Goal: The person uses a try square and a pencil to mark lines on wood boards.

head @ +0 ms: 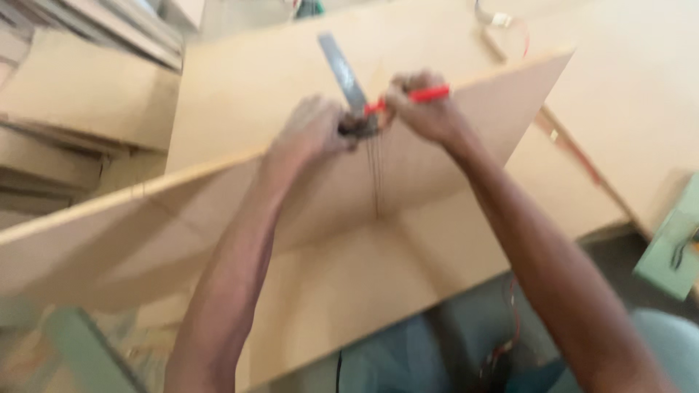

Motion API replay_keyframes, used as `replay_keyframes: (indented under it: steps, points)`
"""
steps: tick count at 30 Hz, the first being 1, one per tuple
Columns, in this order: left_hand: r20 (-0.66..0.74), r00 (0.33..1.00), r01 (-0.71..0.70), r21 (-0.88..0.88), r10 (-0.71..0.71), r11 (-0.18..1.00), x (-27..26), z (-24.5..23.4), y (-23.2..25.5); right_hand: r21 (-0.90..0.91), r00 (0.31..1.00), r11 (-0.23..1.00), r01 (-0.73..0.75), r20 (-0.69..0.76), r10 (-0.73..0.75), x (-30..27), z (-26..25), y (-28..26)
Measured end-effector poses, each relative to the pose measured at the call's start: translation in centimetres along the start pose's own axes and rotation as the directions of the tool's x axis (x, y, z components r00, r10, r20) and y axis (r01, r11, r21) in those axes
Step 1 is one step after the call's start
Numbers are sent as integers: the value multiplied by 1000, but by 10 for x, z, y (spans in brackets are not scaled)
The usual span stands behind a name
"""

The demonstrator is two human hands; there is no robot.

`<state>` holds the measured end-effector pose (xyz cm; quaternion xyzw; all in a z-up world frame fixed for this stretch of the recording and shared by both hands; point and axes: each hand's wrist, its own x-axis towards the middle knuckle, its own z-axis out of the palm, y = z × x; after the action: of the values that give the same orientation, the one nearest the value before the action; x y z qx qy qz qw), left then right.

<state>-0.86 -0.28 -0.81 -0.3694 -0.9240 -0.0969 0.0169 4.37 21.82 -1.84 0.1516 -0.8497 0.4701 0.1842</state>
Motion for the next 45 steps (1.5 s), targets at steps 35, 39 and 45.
replay_keyframes:
  steps: [35, 39, 45]
  points:
    - [11, 998, 55, -62, -54, 997, -1, -7, 12, -329, 982, 938, 107, -114, -152, 2, -17, -3]
    - [-65, 998, -2, -91, -4, 996, -3, -6, 12, -477, 967, 846, 238, 39, -251, 12, 2, 21]
    - [-38, 999, 15, -104, -19, 994, -4, -6, 10, -368, 998, 927, 67, 15, -66, 9, 11, 39]
